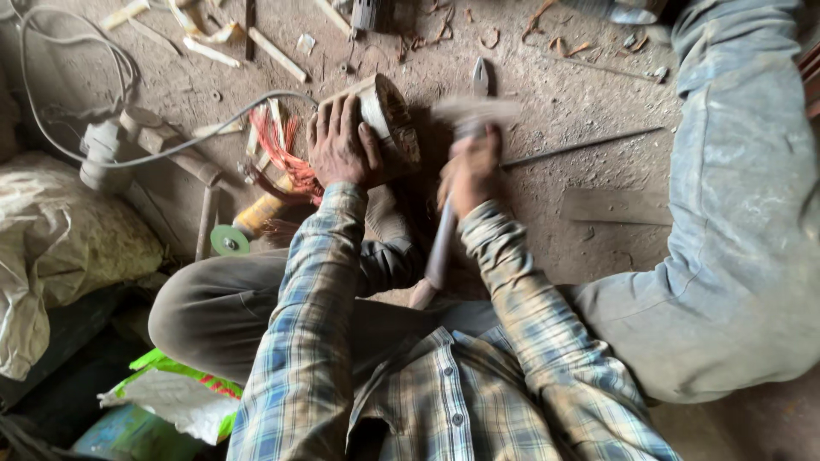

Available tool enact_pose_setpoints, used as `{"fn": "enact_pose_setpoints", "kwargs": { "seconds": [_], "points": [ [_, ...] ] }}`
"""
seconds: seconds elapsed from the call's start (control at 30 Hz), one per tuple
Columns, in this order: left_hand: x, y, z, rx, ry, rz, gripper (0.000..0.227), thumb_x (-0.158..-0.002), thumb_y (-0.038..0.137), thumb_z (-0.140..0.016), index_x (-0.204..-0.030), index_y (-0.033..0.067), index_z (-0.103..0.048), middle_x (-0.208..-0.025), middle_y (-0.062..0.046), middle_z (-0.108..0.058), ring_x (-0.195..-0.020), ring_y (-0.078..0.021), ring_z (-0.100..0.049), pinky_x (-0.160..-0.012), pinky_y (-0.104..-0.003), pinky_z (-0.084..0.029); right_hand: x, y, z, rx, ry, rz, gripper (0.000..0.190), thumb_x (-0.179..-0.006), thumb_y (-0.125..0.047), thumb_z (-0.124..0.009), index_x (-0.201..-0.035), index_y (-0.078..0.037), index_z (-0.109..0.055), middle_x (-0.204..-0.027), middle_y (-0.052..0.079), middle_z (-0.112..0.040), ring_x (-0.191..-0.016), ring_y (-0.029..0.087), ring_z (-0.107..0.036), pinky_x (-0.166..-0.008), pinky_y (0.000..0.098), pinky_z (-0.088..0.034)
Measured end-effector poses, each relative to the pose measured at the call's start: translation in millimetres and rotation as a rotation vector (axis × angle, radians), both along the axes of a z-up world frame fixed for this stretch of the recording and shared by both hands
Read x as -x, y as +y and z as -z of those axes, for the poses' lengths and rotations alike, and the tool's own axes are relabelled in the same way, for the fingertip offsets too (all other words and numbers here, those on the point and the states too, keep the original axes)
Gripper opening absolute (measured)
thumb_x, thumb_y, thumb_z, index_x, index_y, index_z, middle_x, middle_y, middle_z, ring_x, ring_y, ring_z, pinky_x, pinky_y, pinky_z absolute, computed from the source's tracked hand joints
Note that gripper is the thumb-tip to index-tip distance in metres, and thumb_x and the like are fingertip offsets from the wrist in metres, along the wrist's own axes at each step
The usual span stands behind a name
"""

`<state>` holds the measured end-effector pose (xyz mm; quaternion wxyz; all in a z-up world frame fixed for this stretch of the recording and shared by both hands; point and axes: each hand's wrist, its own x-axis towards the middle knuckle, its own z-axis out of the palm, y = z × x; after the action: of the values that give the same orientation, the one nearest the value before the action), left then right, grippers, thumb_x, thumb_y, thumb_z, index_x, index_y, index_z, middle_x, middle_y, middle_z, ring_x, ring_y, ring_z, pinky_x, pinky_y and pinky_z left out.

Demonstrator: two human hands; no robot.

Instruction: The person sits on the floor and uses a hammer and metal rod to repeatedly strike and pry open a cylindrical motor stator. They adjust the stator's position and the copper windings while working to separate the laminated core.

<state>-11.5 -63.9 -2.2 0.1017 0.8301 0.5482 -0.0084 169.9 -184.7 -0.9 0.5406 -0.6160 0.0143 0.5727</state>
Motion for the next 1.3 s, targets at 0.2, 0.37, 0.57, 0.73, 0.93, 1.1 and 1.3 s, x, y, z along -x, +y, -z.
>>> {"fn": "enact_pose_setpoints", "kwargs": {
  "seconds": [0.2, 0.37, 0.57, 0.73, 0.93, 1.1, 1.3],
  "points": [
    [-6.8, -1.2, -1.4, -0.020, 0.010, -0.010, 0.055, -0.102, 0.035, -0.042, -0.150, 0.0103, -0.053, -0.154, -0.014, -0.052, -0.147, -0.0355, -0.041, -0.125, -0.049, -0.021, -17.0, 2.0, 19.2, -0.084, 0.231, -0.140, 0.023, -0.104, -0.036, -0.052, -0.111, -0.014, -0.049, -0.064, 0.002, -0.058, -0.040, 0.014, -0.053, -0.032, 0.0318, -0.047],
    [3.2, -4.2, 3.3, 0.011, -0.005, -0.004, 0.054, -0.103, 0.034, -0.041, -0.150, 0.0110, -0.053, -0.156, -0.013, -0.053, -0.149, -0.0327, -0.042, -0.127, -0.047, -0.022, -1.9, -1.9, 19.2, 0.019, 0.067, 0.371, 0.026, -0.105, -0.041, -0.048, -0.107, -0.015, -0.047, -0.060, -0.001, -0.050, -0.035, 0.013, -0.048, -0.029, 0.0319, -0.046],
    [-1.2, -2.2, -0.6, -0.059, 0.015, 0.029, 0.053, -0.102, 0.032, -0.042, -0.149, 0.0104, -0.055, -0.152, -0.015, -0.056, -0.146, -0.0351, -0.044, -0.125, -0.048, -0.024, 0.1, 1.3, 21.0, -0.126, 0.198, -0.362, 0.032, -0.103, -0.038, -0.056, -0.110, -0.008, -0.048, -0.065, 0.003, -0.056, -0.039, 0.015, -0.052, -0.031, 0.0339, -0.047],
    [3.9, -0.1, 11.5, -0.038, 0.014, 0.036, 0.053, -0.103, 0.034, -0.042, -0.148, 0.0107, -0.055, -0.152, -0.015, -0.056, -0.146, -0.0351, -0.044, -0.125, -0.048, -0.023, -5.1, -5.6, 28.6, -0.008, 0.083, 0.287, 0.027, -0.101, -0.043, -0.051, -0.112, -0.018, -0.050, -0.061, 0.000, -0.052, -0.037, 0.014, -0.050, -0.030, 0.0310, -0.046],
    [-0.9, 9.7, 9.3, -0.010, 0.105, 0.018, 0.055, -0.104, 0.036, -0.038, -0.151, 0.0131, -0.053, -0.154, -0.014, -0.054, -0.147, -0.0330, -0.043, -0.126, -0.048, -0.022, 16.9, 4.0, 20.1, -0.111, 0.050, -0.323, 0.033, -0.102, -0.043, -0.055, -0.101, -0.011, -0.050, -0.062, 0.000, -0.053, -0.041, 0.013, -0.052, -0.032, 0.0304, -0.047],
    [4.2, 4.0, 13.0, -0.001, 0.043, 0.016, 0.055, -0.103, 0.035, -0.039, -0.151, 0.0124, -0.052, -0.155, -0.014, -0.055, -0.148, -0.0320, -0.043, -0.127, -0.047, -0.022, -9.1, 1.2, 28.7, -0.045, 0.118, 0.160, 0.032, -0.101, -0.046, -0.046, -0.103, -0.016, -0.055, -0.057, -0.001, -0.052, -0.037, 0.012, -0.050, -0.031, 0.0297, -0.045],
    [-1.2, 9.0, 10.5, -0.046, 0.054, 0.023, 0.052, -0.105, 0.036, -0.042, -0.150, 0.0128, -0.054, -0.152, -0.014, -0.056, -0.146, -0.0339, -0.045, -0.125, -0.049, -0.024, 15.8, 6.6, 8.5, -0.041, -0.078, -0.374, 0.039, -0.103, -0.047, -0.050, -0.105, -0.009, -0.055, -0.060, -0.001, -0.055, -0.041, 0.012, -0.053, -0.034, 0.0289, -0.046]
  ]
}}
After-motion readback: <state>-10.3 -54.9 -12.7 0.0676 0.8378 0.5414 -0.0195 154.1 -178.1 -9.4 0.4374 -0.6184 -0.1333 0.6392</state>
